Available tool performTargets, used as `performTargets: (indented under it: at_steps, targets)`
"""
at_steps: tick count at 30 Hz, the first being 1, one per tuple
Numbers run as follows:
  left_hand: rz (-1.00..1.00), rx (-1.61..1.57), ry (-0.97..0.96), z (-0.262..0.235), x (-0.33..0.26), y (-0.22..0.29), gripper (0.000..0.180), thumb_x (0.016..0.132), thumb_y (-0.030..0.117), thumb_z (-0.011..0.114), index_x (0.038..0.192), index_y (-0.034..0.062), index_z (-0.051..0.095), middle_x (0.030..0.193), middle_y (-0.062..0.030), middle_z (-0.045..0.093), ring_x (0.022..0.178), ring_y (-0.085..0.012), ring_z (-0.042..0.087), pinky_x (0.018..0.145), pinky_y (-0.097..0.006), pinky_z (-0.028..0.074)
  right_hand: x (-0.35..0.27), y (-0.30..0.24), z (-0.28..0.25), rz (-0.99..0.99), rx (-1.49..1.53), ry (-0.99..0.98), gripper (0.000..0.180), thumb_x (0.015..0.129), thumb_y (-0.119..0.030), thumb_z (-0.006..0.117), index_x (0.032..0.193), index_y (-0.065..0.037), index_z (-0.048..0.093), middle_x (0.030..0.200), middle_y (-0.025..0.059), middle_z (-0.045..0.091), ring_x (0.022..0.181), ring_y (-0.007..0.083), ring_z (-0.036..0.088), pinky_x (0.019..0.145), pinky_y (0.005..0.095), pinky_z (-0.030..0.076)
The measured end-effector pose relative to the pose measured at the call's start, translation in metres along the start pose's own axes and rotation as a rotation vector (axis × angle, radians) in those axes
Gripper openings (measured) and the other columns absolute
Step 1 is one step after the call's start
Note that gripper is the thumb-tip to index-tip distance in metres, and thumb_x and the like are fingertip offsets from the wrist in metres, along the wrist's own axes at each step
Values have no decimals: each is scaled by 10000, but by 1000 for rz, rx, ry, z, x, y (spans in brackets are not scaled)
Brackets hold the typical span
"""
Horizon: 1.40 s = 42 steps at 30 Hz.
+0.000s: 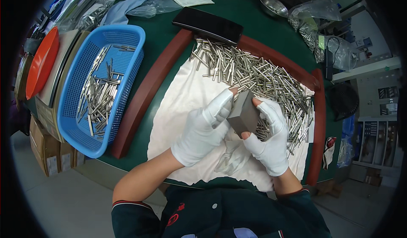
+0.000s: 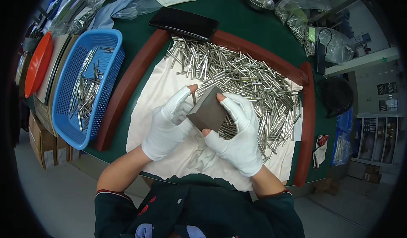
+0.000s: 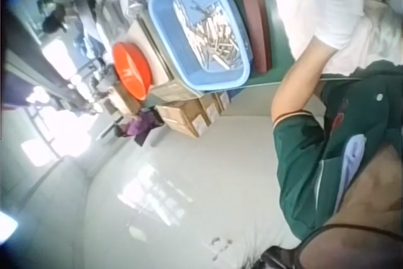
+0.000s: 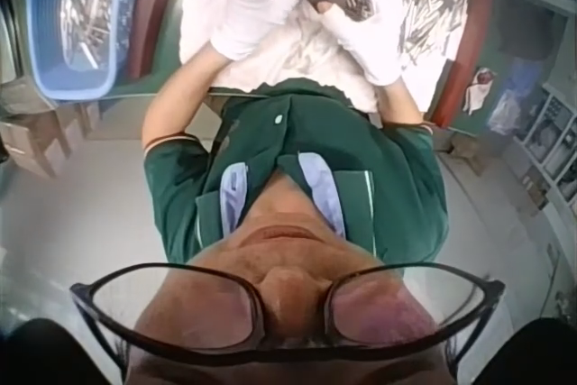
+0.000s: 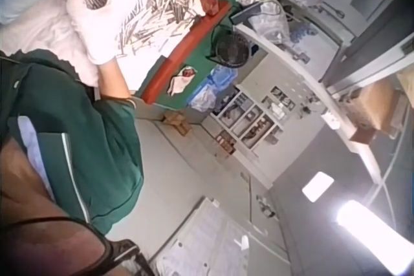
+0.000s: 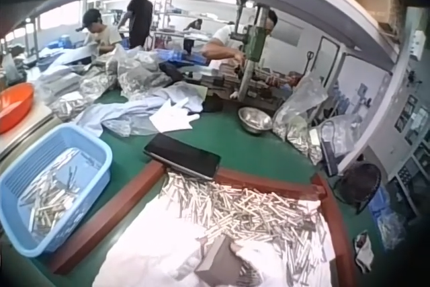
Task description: Inspecting and wiping small metal components with a cloth at a factory workstation.
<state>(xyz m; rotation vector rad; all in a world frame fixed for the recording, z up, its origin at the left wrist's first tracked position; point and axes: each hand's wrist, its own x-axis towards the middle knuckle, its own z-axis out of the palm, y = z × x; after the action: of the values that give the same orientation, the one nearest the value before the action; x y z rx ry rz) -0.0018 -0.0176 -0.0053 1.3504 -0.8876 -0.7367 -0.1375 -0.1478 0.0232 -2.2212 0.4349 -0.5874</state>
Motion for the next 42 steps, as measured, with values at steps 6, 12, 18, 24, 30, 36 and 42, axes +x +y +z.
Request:
performTargets:
  at_steps: [6, 12, 18, 24, 30, 36, 42]
  targets:
    - [-90, -6, -8, 0, 0, 0, 741, 725, -209, 474, 1415, 53, 408, 939, -23, 566, 908, -67, 541, 740, -195, 453, -1, 2, 0, 27, -3, -17, 672, 626, -118, 779, 1252, -42, 547, 1187, 139, 534, 1059, 279, 538, 910, 364, 449]
    - [92, 257, 65, 0, -2, -2, 726, 704, -171, 536, 1387, 63, 454, 946, -57, 620, 785, -91, 594, 669, -221, 487, -2, 2, 0, 20, -24, -21, 679, 624, -121, 785, 1254, -43, 544, 1191, 141, 534, 1055, 282, 546, 907, 365, 455]
    - [397, 539, 169, 0, 1, -12, 680, 702, -124, 578, 1349, 66, 493, 871, -112, 680, 687, -226, 662, 642, -280, 518, -2, -1, 2, -2, -5, -10, 678, 619, -123, 795, 1245, -40, 549, 1184, 146, 540, 1042, 287, 559, 902, 366, 463]
    - [492, 473, 220, 4, 1, -11, 643, 746, -77, 590, 1361, 53, 457, 850, -137, 654, 673, -296, 648, 584, -360, 518, -1, 0, 2, 6, -1, 32, 653, 619, -133, 796, 1217, -19, 562, 1154, 147, 549, 1025, 280, 559, 893, 363, 463]
    - [450, 581, 177, -2, -4, -5, 660, 693, -98, 647, 1324, 31, 504, 891, -126, 699, 695, -238, 682, 607, -286, 526, -3, 0, 3, -19, 27, 66, 638, 620, -157, 793, 1198, -6, 569, 1105, 146, 559, 990, 274, 562, 863, 354, 466]
    - [393, 397, 210, 4, -1, -10, 643, 739, -79, 582, 1355, 82, 497, 850, -148, 665, 697, -296, 662, 609, -344, 522, -3, -2, 4, -41, 1, 68, 620, 618, -190, 806, 1165, -6, 580, 1065, 135, 564, 952, 270, 565, 830, 365, 469]
    - [401, 209, 242, 12, 2, -23, 660, 721, -103, 586, 1345, 97, 509, 875, -141, 669, 724, -281, 672, 623, -332, 525, -4, 0, 3, 12, 36, 53, 625, 610, -198, 831, 1155, -16, 584, 1065, 128, 563, 956, 256, 550, 825, 347, 466]
